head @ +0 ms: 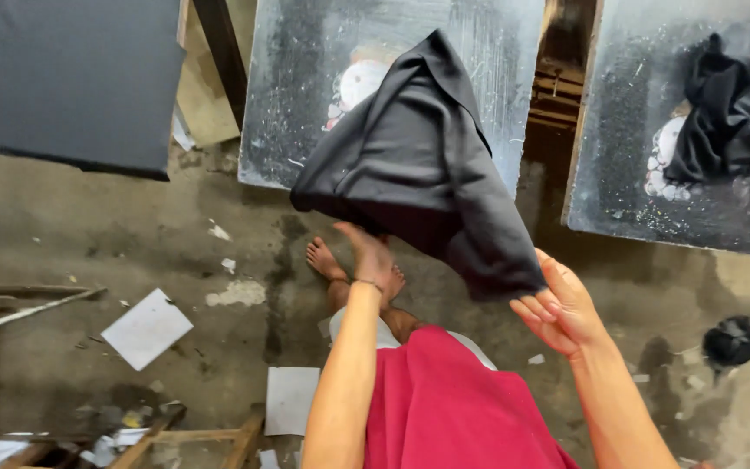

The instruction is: Placing and aligning black fabric pieces onto screen printing boards in a production line.

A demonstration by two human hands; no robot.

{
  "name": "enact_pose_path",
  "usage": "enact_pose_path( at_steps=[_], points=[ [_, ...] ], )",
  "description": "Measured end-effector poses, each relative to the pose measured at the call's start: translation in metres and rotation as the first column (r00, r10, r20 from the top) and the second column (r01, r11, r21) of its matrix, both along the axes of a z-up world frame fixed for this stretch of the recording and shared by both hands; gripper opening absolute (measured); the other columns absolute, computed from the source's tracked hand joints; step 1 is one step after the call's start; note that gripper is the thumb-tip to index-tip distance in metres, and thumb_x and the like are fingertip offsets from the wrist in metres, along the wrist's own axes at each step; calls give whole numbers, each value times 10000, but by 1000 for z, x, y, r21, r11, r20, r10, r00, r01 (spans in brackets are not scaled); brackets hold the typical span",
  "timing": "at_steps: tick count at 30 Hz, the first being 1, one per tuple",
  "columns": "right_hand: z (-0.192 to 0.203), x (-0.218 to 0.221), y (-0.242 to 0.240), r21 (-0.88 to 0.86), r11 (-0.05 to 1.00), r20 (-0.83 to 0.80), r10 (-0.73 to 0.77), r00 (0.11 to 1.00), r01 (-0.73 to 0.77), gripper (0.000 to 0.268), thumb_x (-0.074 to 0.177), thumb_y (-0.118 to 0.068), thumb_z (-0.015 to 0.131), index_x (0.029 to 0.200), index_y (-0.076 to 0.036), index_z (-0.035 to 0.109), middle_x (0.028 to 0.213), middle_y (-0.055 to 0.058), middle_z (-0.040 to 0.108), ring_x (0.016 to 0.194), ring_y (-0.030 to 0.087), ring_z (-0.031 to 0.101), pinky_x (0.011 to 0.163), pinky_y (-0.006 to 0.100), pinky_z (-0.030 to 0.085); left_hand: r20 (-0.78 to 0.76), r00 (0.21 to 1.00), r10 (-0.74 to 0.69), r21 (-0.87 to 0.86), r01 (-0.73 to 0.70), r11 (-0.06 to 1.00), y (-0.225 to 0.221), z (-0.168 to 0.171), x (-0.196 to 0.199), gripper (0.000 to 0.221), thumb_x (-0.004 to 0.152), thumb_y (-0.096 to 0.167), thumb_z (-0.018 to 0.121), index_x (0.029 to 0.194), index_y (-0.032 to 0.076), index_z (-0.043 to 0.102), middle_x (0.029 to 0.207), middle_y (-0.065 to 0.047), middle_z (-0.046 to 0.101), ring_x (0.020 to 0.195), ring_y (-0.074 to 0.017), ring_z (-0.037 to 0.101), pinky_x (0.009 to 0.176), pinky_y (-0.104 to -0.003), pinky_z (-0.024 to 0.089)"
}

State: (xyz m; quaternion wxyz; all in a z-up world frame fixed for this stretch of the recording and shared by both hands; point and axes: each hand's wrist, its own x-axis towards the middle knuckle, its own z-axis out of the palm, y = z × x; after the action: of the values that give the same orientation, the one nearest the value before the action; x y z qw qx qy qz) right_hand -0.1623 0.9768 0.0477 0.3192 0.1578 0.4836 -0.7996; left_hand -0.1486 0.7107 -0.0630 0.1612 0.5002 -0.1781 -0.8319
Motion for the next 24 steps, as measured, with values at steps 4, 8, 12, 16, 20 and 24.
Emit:
enact_pose_path(
  at_steps=[4,8,12,16,20,24],
  points=[
    [20,-14,4,-85,993,-29,75,997,-77,262,1028,-205,561,1182,3,605,341,-95,362,265,18,364,374,187,350,98,886,-452,152,436,887,20,78,-8,1099,837,897,211,1608,114,227,1627,-132,191,1497,-277,220,1254,-425,142],
    [44,-28,8,331,944,-91,47,995,-14,72,1006,-144,623,978,-132,558,713,-30,457,547,99,369,543,267,354,-95,829,-550,48,556,830,38,0,87,610,868,234,727,1433,49,593,1423,-66,649,1280,-192,616,1040,-331,519],
    [41,-28,32,414,908,-291,57,955,72,162,1022,-65,619,1180,-65,653,1086,0,659,959,85,600,788,213,527,-33,790,-613,-59,611,790,-9,89,133,605,880,239,698,1436,61,541,1379,-102,666,1203,-218,653,956,-346,572],
    [86,-42,21,207,963,-498,-50,866,175,38,1061,-107,605,1084,-131,586,845,83,645,810,214,656,878,359,597,137,930,-340,-237,364,900,-46,121,143,208,882,145,692,993,-30,708,1035,-100,723,992,-180,651,923,-394,556],
    [104,-88,52,238,964,-710,91,698,117,622,1132,-508,377,1639,-162,275,1770,3,257,1707,153,214,1497,414,181,-85,978,190,-284,-206,937,-89,225,96,313,848,136,624,1073,-67,701,1057,-152,722,1015,-305,703,945,-427,567],
    [3,-200,181,692,579,-430,810,398,-431,416,999,-510,584,1159,-196,363,1241,-30,299,1192,111,285,1080,375,202,-269,963,-35,-626,-147,766,-115,331,19,507,753,263,819,1154,-4,661,948,-112,704,821,-276,693,722,-390,597]
  ],
)
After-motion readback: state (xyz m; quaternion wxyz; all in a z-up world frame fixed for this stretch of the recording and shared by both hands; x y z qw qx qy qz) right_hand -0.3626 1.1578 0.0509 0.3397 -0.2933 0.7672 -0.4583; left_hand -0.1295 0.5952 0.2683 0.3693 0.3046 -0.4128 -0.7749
